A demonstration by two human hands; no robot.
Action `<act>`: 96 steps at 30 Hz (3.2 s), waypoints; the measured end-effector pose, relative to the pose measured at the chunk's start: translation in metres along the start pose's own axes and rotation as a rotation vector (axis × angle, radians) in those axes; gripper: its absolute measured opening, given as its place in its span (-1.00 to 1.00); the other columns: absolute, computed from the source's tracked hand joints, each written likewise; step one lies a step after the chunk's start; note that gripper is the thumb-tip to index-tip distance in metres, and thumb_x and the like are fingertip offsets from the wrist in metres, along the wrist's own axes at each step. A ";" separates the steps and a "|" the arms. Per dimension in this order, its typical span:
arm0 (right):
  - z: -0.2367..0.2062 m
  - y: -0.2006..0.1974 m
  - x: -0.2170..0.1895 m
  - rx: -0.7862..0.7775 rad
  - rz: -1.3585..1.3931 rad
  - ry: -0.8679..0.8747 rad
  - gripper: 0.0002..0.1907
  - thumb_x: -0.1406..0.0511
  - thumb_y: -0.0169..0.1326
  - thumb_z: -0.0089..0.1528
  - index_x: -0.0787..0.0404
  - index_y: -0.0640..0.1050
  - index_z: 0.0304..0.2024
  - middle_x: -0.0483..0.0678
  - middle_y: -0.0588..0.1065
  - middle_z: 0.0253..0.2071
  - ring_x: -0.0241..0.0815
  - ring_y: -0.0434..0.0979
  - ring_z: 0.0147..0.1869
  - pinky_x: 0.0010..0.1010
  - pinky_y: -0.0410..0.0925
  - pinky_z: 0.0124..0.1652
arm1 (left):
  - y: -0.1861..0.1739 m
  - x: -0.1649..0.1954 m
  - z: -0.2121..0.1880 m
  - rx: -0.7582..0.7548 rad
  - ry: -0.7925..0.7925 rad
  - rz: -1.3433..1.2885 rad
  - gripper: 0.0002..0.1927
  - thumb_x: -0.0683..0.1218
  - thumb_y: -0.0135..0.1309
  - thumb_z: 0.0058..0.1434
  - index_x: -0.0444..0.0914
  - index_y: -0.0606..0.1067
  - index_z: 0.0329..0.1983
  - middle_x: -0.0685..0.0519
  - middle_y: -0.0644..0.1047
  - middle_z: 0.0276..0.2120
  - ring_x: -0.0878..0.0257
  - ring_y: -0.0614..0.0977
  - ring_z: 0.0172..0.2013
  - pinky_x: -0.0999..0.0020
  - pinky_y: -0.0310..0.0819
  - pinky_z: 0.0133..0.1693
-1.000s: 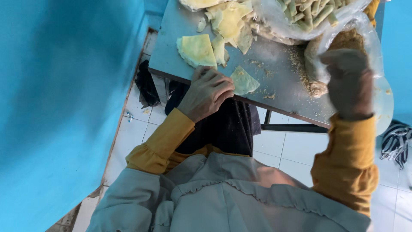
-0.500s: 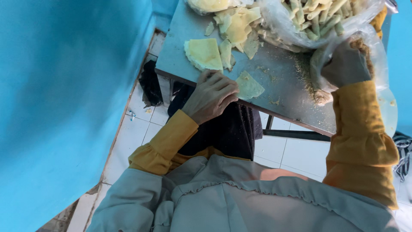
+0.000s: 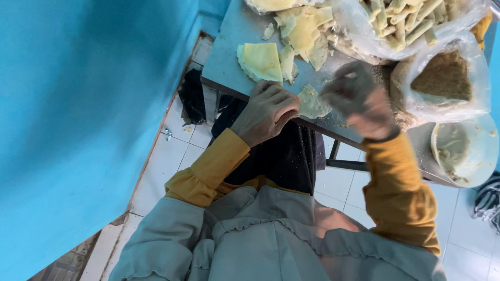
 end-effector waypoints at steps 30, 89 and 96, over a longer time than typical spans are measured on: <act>-0.028 0.051 -0.047 0.156 -0.786 -0.307 -0.29 0.65 -0.07 0.35 0.31 -0.01 0.47 0.24 0.47 -0.01 0.03 0.62 -0.06 -0.27 0.54 -0.07 | 0.021 0.024 -0.017 0.030 0.048 0.325 -0.67 -0.11 0.23 0.29 -0.27 0.51 0.09 0.05 0.59 -0.01 0.18 0.56 0.01 0.14 0.32 0.14; -0.008 0.057 -0.024 0.238 -1.061 -0.240 -0.74 0.43 0.12 0.43 0.25 0.33 0.08 0.11 0.60 -0.14 0.04 0.67 -0.11 -0.17 0.55 -0.17 | 0.043 0.015 0.013 -0.210 0.068 0.750 -0.75 -0.08 0.15 0.16 -0.32 0.57 -0.17 -0.03 0.48 -0.23 0.10 0.48 -0.09 0.19 0.40 0.01; -0.016 0.074 -0.044 0.278 -1.224 -0.392 -0.49 0.42 0.16 0.37 0.33 0.31 0.34 0.11 0.60 -0.03 0.11 0.65 0.02 -0.17 0.53 -0.04 | 0.046 0.021 0.011 -0.300 0.016 0.881 -0.63 0.03 0.14 0.16 -0.35 0.64 -0.15 -0.14 0.49 0.15 -0.04 0.24 0.33 -0.16 -0.03 0.41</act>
Point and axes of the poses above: each hand's wrist, its own z-axis towards the middle knuckle, its own y-axis out of the palm, x = y × z, the point moved 9 cm from there along z, towards the middle knuckle
